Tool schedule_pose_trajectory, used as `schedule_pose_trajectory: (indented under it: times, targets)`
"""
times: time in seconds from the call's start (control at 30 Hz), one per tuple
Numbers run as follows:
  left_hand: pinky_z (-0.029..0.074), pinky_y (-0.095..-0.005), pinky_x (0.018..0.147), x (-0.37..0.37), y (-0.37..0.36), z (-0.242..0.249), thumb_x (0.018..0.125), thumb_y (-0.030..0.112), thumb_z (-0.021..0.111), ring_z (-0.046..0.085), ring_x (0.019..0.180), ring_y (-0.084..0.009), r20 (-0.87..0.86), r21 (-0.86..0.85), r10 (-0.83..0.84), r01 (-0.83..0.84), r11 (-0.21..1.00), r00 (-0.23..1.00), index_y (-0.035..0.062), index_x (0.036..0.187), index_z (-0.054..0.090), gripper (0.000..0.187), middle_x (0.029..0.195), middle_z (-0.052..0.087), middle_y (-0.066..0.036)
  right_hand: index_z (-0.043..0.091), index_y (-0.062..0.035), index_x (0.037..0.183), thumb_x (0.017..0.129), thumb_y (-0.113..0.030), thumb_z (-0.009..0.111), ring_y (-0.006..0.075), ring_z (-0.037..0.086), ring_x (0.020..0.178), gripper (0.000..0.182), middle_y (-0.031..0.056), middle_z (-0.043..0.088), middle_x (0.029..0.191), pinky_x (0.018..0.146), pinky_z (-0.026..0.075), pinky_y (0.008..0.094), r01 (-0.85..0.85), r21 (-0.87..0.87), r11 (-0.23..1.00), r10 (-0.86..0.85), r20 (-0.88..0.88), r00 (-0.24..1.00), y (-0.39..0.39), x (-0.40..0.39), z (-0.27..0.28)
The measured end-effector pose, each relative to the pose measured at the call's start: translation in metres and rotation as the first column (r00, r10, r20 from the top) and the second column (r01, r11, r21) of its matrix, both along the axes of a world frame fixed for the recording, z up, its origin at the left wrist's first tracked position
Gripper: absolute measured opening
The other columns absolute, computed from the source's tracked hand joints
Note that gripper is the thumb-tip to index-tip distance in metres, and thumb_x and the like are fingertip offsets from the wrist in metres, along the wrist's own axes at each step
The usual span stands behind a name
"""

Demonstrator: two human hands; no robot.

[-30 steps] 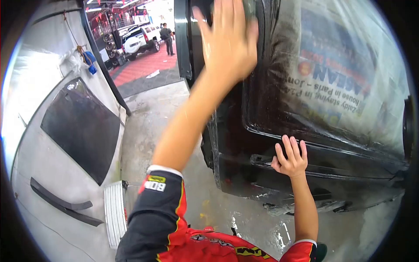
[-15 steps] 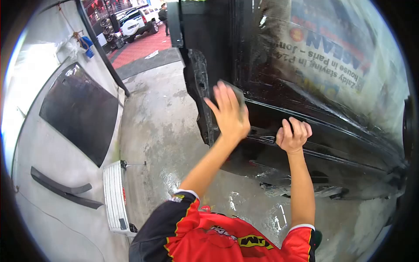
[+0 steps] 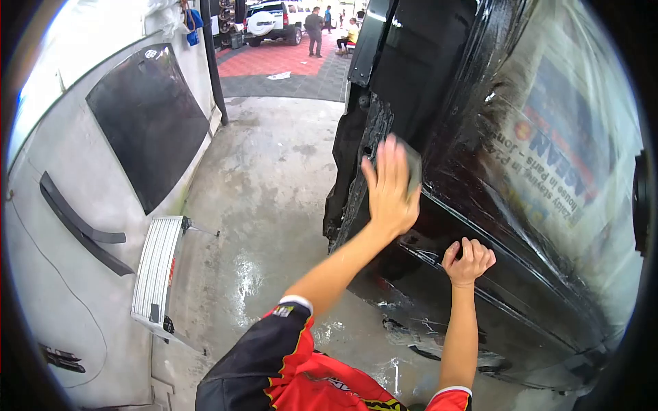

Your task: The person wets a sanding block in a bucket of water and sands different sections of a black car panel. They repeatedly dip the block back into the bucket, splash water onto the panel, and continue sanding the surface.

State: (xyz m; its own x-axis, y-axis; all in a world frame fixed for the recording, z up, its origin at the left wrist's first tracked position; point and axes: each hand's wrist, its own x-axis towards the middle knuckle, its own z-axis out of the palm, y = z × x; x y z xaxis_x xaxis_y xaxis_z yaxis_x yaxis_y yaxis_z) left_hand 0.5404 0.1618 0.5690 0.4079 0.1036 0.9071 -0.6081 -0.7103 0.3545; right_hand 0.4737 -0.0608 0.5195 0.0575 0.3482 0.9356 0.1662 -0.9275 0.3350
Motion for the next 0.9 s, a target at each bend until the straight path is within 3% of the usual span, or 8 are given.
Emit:
schedule_pose_trajectory:
  times: [0.1, 0.27, 0.33, 0.47, 0.67, 0.77, 0.87, 0.9]
  targets:
    - [0.002, -0.0642, 0.116, 0.013, 0.006, 0.031, 0.092, 0.018, 0.053, 0.014, 0.149, -0.0439, 0.060, -0.050, -0.009, 0.012, 0.999, 0.998, -0.0032, 0.154, 0.020, 0.073, 0.160, 0.018, -0.026, 0.060, -0.0109, 0.107, 0.078, -0.017, 0.069, 0.0229, 0.055, 0.082, 0.031, 0.0040, 0.058, 0.096, 0.083, 0.037, 0.0399, 0.016, -0.015, 1.000, -0.016, 0.009, 1.000, 0.003, 0.000, 0.002]
    - [-0.001, -0.0652, 0.115, -0.018, -0.001, -0.176, 0.099, 0.026, 0.044, 0.011, 0.148, -0.0480, -0.161, -0.069, -0.016, 0.005, 0.998, 0.987, -0.0060, 0.154, 0.015, 0.070, 0.158, 0.015, -0.034, 0.061, -0.0111, 0.108, 0.079, -0.018, 0.069, 0.0220, 0.055, 0.083, 0.031, 0.0035, 0.058, 0.096, 0.084, 0.037, 0.0399, 0.047, -0.027, 0.999, -0.045, 0.058, 0.997, 0.004, 0.001, 0.003]
    - [-0.002, -0.0649, 0.115, -0.012, -0.008, -0.162, 0.098, 0.026, 0.045, 0.011, 0.149, -0.0480, -0.121, -0.156, -0.033, 0.014, 0.988, 0.992, -0.0059, 0.154, 0.016, 0.070, 0.159, 0.015, -0.032, 0.061, -0.0109, 0.108, 0.079, -0.018, 0.069, 0.0221, 0.055, 0.084, 0.031, 0.0034, 0.058, 0.096, 0.084, 0.037, 0.0397, 0.050, -0.045, 0.998, -0.048, 0.058, 0.997, 0.003, 0.003, 0.003]
    - [0.003, -0.0633, 0.116, 0.009, 0.007, -0.008, 0.093, 0.025, 0.051, 0.016, 0.148, -0.0453, -0.011, -0.061, -0.013, 0.012, 0.998, 1.000, -0.0045, 0.152, 0.021, 0.073, 0.159, 0.021, -0.027, 0.061, -0.0095, 0.107, 0.080, -0.020, 0.069, 0.0222, 0.055, 0.084, 0.029, 0.0040, 0.059, 0.095, 0.084, 0.037, 0.0397, 0.081, -0.057, 0.995, -0.078, 0.056, 0.995, 0.001, 0.006, 0.000]
    - [0.007, -0.0666, 0.114, -0.025, -0.017, -0.150, 0.090, 0.028, 0.055, 0.021, 0.146, -0.0464, -0.134, 0.035, -0.004, 0.009, 0.999, 0.991, -0.0067, 0.150, 0.026, 0.074, 0.157, 0.025, -0.029, 0.060, -0.0054, 0.100, 0.085, -0.009, 0.063, 0.0267, 0.056, 0.077, 0.016, 0.0084, 0.061, 0.089, 0.081, 0.038, 0.0415, -0.168, -0.012, 0.986, 0.163, -0.177, 0.971, 0.001, -0.015, 0.011]
    - [0.003, -0.0653, 0.115, -0.002, -0.015, -0.054, 0.088, 0.024, 0.057, 0.017, 0.147, -0.0479, 0.005, -0.023, -0.016, 0.016, 1.000, 1.000, -0.0075, 0.151, 0.022, 0.079, 0.157, 0.021, -0.031, 0.059, 0.0005, 0.102, 0.083, 0.007, 0.056, 0.0337, 0.058, 0.069, 0.020, 0.0133, 0.060, 0.080, 0.058, 0.045, 0.0436, -0.268, 0.241, 0.933, 0.337, -0.320, 0.886, 0.007, -0.037, -0.031]
    - [0.006, -0.0620, 0.116, 0.011, 0.001, 0.087, 0.094, 0.024, 0.051, 0.022, 0.148, -0.0412, 0.118, -0.031, -0.010, 0.014, 0.999, 0.993, -0.0063, 0.150, 0.026, 0.069, 0.158, 0.025, -0.025, 0.063, 0.0003, 0.099, 0.092, 0.001, 0.048, 0.0321, 0.061, 0.063, 0.016, 0.0147, 0.059, 0.073, 0.061, 0.052, 0.0399, 0.028, 0.545, 0.838, 0.464, -0.740, 0.488, 0.028, -0.106, -0.128]
    - [0.006, -0.0613, 0.117, 0.024, 0.002, 0.115, 0.095, 0.027, 0.049, 0.023, 0.147, -0.0408, 0.186, -0.062, 0.021, -0.009, 0.998, 0.982, -0.0061, 0.150, 0.026, 0.069, 0.158, 0.026, -0.025, 0.063, -0.0006, 0.102, 0.089, -0.002, 0.051, 0.0377, 0.066, 0.075, 0.018, 0.0184, 0.065, 0.085, 0.068, 0.054, 0.0471, -0.023, 0.582, 0.813, 0.504, -0.684, 0.528, 0.032, -0.123, -0.181]
